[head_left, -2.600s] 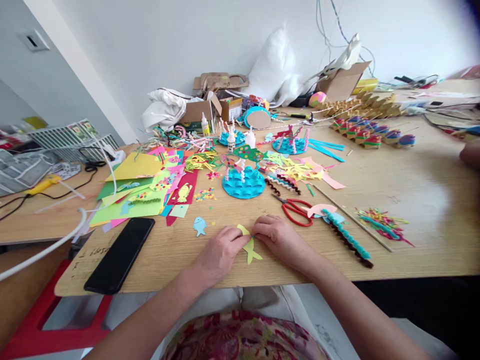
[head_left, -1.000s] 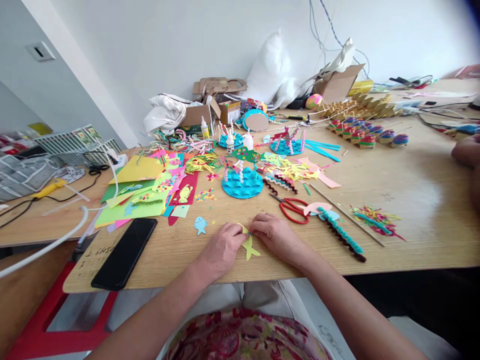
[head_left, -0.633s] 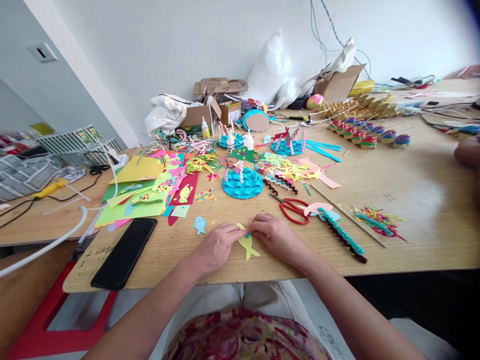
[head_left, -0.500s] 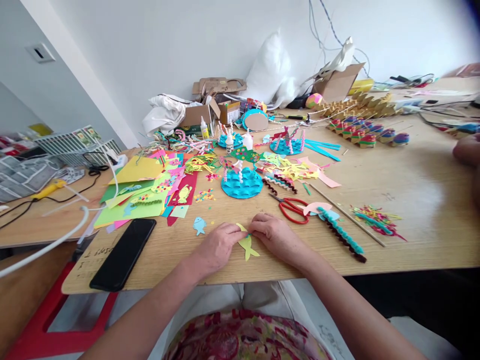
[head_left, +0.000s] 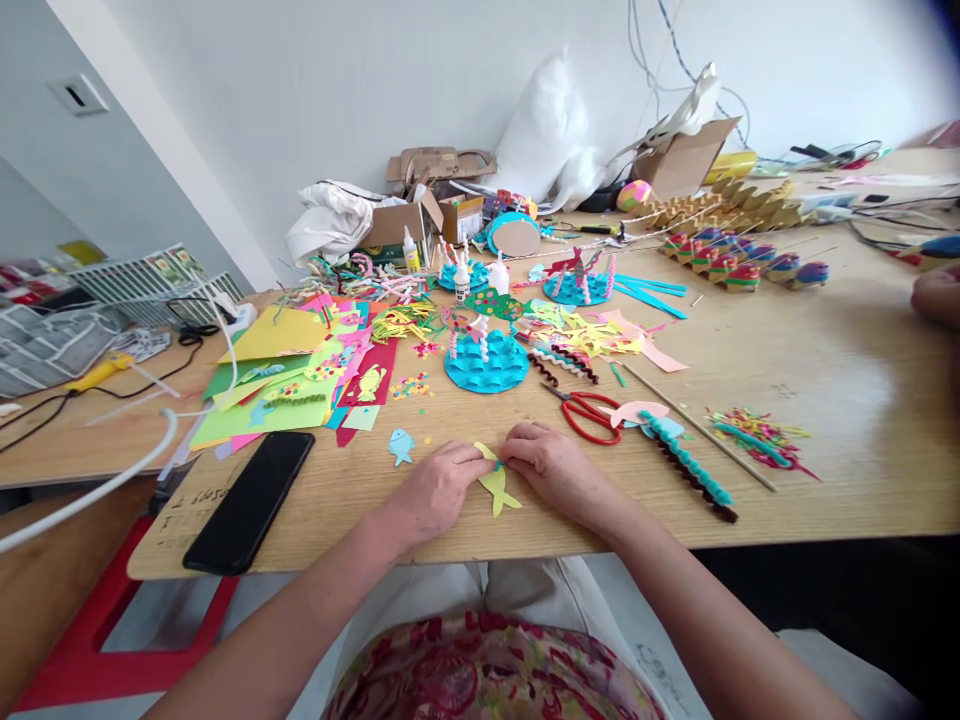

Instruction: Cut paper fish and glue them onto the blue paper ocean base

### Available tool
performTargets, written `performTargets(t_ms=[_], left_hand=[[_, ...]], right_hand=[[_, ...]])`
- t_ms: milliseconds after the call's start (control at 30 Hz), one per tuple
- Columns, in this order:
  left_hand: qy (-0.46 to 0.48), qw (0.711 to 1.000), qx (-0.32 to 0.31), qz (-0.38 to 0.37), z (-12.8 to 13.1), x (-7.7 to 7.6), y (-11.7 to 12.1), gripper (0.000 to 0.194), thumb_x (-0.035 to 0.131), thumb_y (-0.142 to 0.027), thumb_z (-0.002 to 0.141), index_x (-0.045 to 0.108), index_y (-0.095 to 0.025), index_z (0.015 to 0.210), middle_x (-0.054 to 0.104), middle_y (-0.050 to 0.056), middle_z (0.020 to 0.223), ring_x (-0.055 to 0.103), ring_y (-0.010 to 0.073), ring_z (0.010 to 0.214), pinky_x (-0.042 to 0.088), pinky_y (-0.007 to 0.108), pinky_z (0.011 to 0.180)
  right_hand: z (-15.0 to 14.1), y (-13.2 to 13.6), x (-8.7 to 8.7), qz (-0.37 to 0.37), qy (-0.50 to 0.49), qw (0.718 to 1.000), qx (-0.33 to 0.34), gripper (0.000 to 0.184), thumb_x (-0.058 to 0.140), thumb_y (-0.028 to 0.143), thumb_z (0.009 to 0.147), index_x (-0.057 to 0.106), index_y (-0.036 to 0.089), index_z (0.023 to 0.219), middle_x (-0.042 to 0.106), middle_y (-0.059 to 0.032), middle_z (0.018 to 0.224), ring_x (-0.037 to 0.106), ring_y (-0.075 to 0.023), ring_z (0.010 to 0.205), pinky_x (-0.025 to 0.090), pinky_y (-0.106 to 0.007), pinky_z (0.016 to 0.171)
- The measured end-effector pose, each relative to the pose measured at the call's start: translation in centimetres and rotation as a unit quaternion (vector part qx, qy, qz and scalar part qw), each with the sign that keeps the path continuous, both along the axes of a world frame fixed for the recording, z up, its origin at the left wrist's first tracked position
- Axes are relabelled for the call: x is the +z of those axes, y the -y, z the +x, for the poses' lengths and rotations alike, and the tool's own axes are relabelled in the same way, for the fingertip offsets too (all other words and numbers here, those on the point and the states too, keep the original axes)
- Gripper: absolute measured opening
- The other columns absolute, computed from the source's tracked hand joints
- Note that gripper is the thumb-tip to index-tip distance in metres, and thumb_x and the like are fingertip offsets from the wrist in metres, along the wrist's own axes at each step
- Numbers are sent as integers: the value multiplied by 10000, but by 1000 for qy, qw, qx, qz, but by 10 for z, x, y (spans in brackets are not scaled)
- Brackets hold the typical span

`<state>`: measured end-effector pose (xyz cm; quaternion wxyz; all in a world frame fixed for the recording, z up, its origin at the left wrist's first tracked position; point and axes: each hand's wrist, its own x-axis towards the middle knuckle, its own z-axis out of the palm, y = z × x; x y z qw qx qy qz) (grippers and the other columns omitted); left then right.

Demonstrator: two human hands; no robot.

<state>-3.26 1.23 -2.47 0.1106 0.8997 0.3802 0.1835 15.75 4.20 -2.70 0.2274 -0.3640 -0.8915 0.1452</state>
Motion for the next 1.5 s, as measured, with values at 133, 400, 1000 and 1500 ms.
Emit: performTargets(t_ms=[133,400,1000,1500], left_hand=[[10,1000,-8,2,-4,-2,0,430,299,-6,835,532,-192,1145,593,54,1056,525,170,997,449,337,869],[-21,1000,2,4,4,0,2,298,353,-113,890,576,-170,1079,586,61,1001,511,177,963,451,314,834],[-37,999,17,13,9,-1,1,273,368,-61,867,615,-149,945,545,52,888,485,182,887,435,300,787],[21,1000,-17,8,-1,-9,-5,372,333,-24,840,620,-174,1024,580,59,939,515,170,914,445,302,828]], right_hand=[[-1,0,0,0,-2,1000,-3,220,467,83,815,655,160,732,595,-59,743,535,-142,750,404,-246,676],[0,0,0,-5,5,1000,-4,215,465,84,817,652,157,741,591,-58,756,526,-142,755,396,-246,679],[-1,2,4,0,29,1000,-7,197,472,82,801,648,155,751,595,-57,771,525,-145,764,395,-251,694],[2,-1,1,39,60,997,17,193,457,119,823,644,168,818,573,-57,796,509,-153,800,377,-268,734]])
